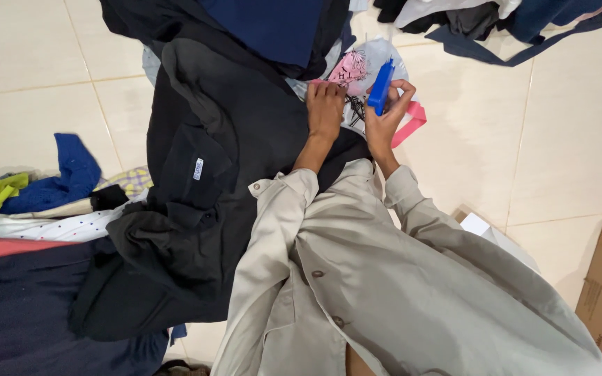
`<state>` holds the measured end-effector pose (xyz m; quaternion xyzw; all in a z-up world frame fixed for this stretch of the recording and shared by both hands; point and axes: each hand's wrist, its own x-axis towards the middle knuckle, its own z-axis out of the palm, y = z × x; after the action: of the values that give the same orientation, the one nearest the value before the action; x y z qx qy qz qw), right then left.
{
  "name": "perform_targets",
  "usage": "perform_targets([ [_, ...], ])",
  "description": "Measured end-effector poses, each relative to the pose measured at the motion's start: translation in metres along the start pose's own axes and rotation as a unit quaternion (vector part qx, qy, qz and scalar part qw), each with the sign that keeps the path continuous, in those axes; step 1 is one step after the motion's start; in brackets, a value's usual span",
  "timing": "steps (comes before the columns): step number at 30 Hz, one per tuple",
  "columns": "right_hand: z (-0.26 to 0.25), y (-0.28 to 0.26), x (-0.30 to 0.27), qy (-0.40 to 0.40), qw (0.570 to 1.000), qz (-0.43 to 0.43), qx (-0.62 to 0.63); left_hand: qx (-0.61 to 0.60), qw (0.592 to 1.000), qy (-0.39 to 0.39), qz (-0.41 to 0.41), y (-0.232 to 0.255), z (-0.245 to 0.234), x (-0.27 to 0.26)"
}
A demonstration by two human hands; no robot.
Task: The person is sitting on the floor, sorting through a pile of garments and using a blue tagging gun to attach price or identification tags to each item.
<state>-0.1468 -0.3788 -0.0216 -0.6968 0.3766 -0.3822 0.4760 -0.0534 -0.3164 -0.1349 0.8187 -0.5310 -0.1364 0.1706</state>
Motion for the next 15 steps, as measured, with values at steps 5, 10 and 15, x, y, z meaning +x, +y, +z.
perform_targets([
  [5,0.004,-0.001,-0.005,0.001,1.000,0.007,0.007,-0.016,0.994,0.109,-0.017,0.007,-0.025,0.001],
  [10,0.004,0.004,-0.009,0.005,1.000,0.019,0.010,0.005,0.977,0.211,0.033,0.004,-0.017,0.006],
  [15,0.005,0.004,-0.008,0.002,1.000,0.015,0.008,-0.030,0.999,0.018,-0.014,0.007,-0.032,0.002],
])
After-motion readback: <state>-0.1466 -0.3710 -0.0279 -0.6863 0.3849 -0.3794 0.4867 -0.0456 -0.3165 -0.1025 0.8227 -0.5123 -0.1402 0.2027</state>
